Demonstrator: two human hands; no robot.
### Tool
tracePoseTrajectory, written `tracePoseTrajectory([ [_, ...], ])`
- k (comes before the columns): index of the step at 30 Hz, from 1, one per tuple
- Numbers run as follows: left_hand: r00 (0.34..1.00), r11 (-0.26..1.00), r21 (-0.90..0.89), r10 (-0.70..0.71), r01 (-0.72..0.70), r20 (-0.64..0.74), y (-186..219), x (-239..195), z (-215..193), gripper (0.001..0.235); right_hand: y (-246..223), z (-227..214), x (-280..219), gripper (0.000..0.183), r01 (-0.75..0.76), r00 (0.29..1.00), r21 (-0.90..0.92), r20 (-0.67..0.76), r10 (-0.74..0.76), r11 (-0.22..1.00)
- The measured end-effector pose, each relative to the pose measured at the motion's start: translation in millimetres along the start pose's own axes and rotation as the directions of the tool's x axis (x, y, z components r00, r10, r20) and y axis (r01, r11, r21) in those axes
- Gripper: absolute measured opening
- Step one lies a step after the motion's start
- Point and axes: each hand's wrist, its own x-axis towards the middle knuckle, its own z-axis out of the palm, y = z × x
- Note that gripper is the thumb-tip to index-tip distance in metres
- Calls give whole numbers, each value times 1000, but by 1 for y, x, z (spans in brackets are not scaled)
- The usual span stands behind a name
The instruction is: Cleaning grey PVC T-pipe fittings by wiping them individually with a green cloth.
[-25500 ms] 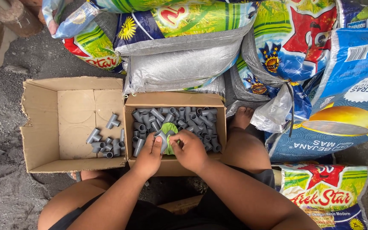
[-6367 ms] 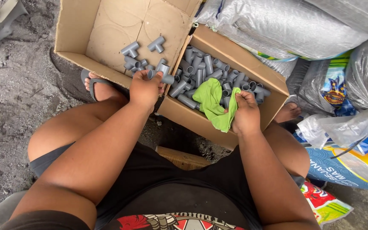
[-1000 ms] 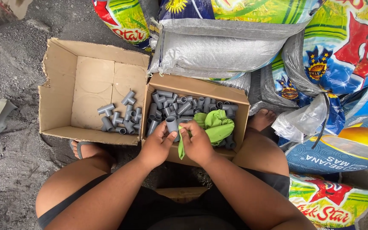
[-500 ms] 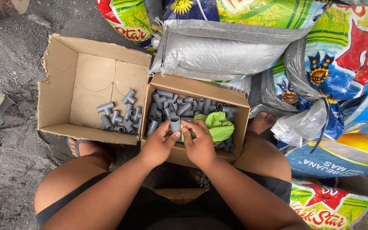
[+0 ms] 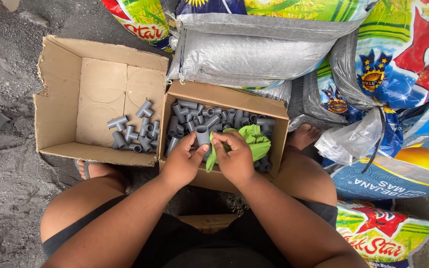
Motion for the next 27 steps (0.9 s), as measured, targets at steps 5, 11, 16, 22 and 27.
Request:
tracePoseTrajectory([
  [5,1000,998,58,21,-21,15,-1,6,4,54,1,0,5,16,-9,1000,-1,-13,9,1000],
  [11,1000,999,50,20,-20,9,11,5,-2,53,2,1,15,15,-72,997,33,35,71,997],
  [16,1000,990,140,10,-9,0,11,9,-5,52,12,2,21,12,-181,982,9,57,180,983],
  [22,999,997,70,-39,37,28,0,16,-6,51,-2,8,10,10,-9,995,-24,97,12,1000],
  [27,996,998,44,-42,39,76,10,10,-4,51,6,1,18,9,56,998,-104,25,-54,993],
])
